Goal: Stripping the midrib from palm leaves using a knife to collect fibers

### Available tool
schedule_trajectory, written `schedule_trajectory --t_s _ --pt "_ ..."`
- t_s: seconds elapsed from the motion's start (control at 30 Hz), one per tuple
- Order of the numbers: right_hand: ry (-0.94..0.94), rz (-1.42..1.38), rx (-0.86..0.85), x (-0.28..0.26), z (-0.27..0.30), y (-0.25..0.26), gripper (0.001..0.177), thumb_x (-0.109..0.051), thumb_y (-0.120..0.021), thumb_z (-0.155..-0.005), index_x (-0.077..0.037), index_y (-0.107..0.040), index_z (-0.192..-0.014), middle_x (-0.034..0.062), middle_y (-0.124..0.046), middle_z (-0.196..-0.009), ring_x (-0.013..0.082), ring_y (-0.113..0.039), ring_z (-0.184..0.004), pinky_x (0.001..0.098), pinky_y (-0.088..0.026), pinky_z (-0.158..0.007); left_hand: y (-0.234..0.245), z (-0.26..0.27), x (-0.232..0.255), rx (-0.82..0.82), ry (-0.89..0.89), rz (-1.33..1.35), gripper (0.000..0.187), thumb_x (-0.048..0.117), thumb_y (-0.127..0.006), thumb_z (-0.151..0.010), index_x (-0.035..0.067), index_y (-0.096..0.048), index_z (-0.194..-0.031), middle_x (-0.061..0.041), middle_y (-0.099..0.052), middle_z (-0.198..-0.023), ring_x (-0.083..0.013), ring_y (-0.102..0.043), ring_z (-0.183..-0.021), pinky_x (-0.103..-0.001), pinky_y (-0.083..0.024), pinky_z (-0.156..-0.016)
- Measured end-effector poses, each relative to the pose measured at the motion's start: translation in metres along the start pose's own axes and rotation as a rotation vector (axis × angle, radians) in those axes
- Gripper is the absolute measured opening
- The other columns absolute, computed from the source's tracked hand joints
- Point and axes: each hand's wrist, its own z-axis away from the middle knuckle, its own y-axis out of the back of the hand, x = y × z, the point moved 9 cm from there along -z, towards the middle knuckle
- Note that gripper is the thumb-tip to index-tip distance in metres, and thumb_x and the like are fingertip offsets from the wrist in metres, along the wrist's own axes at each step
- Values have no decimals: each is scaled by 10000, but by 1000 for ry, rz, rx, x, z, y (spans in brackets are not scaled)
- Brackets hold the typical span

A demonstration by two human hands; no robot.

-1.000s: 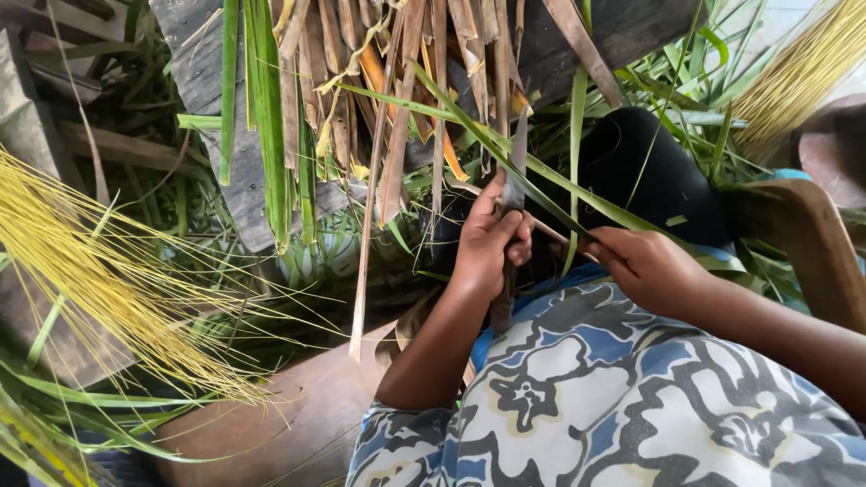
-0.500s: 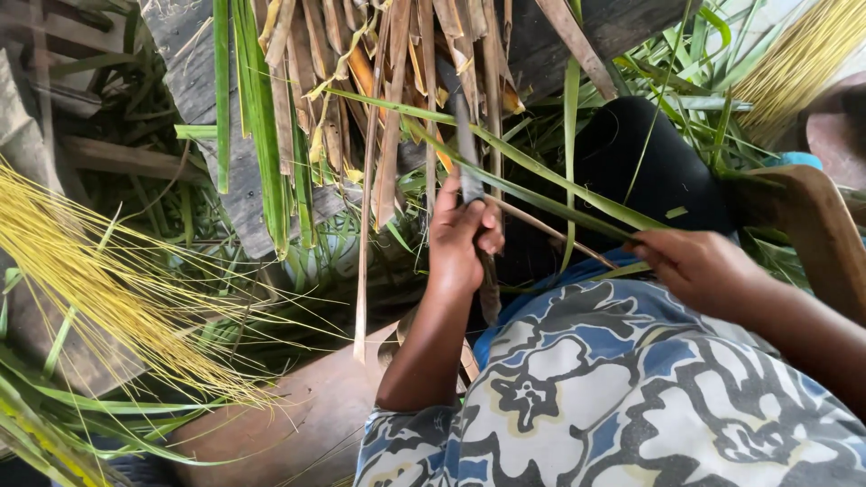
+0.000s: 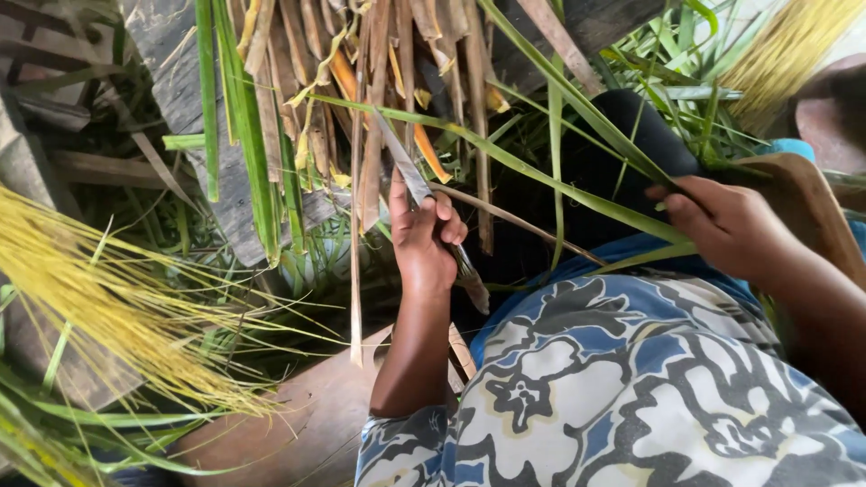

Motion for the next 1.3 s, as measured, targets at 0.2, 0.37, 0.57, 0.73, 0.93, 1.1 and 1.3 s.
schedule_trajectory --t_s 0.2,0.37,0.57,0.73,0.93,1.1,1.3 --pt "-6 -565 -74 -15 -31 -33 229 -189 -360 -997 -21 -508 -1046 64 -499 -663 126 -391 -534 240 -332 -484 -7 8 -19 -3 87 -15 554 17 -433 -916 193 -264 -1413 -108 -464 -670 -142 -351 -446 -262 -301 -436" --pt "24 -858 28 -36 -55 -32 148 -77 -483 -942 27 -573 -997 156 -606 -680 153 -562 -536 240 -460 -455 -12 9 -25 -83 28 -26 529 -13 -369 -934 124 -223 -1424 -147 -461 -646 -164 -397 -406 -272 -399 -388" --pt "46 -847 87 -61 -63 -19 149 27 -586 -853 72 -573 -994 198 -615 -777 209 -631 -661 282 -533 -516 -11 9 -28 -114 14 -31 546 -15 -391 -930 108 -214 -1432 -162 -456 -651 -174 -393 -411 -283 -400 -396" --pt "219 -422 287 -43 -70 -23 196 -121 -732 -842 -40 -629 -988 125 -620 -894 219 -603 -806 347 -475 -701 -12 8 -29 -131 -1 -35 544 -29 -388 -926 100 -221 -1427 -166 -454 -654 -175 -393 -412 -278 -400 -393" --pt "72 -766 110 -63 -73 -44 164 -111 -506 -950 -23 -642 -972 116 -627 -747 129 -572 -661 234 -477 -595 -16 11 -28 -144 2 -45 550 -55 -360 -925 95 -214 -1434 -156 -452 -652 -169 -399 -414 -278 -403 -393" --pt "145 -591 152 -63 -69 -41 87 -77 -606 -900 -39 -657 -960 118 -638 -779 141 -593 -700 270 -477 -622 -17 12 -28 -151 -14 -65 544 -50 -370 -927 90 -217 -1430 -159 -461 -651 -167 -407 -411 -278 -408 -390" --pt "447 -130 423 -81 -61 -7 81 -101 -662 -938 -51 -690 -996 163 -593 -904 332 -604 -784 386 -477 -693 -18 13 -29 -161 -33 -80 540 -47 -375 -930 85 -216 -1428 -165 -462 -637 -169 -402 -406 -276 -407 -389"
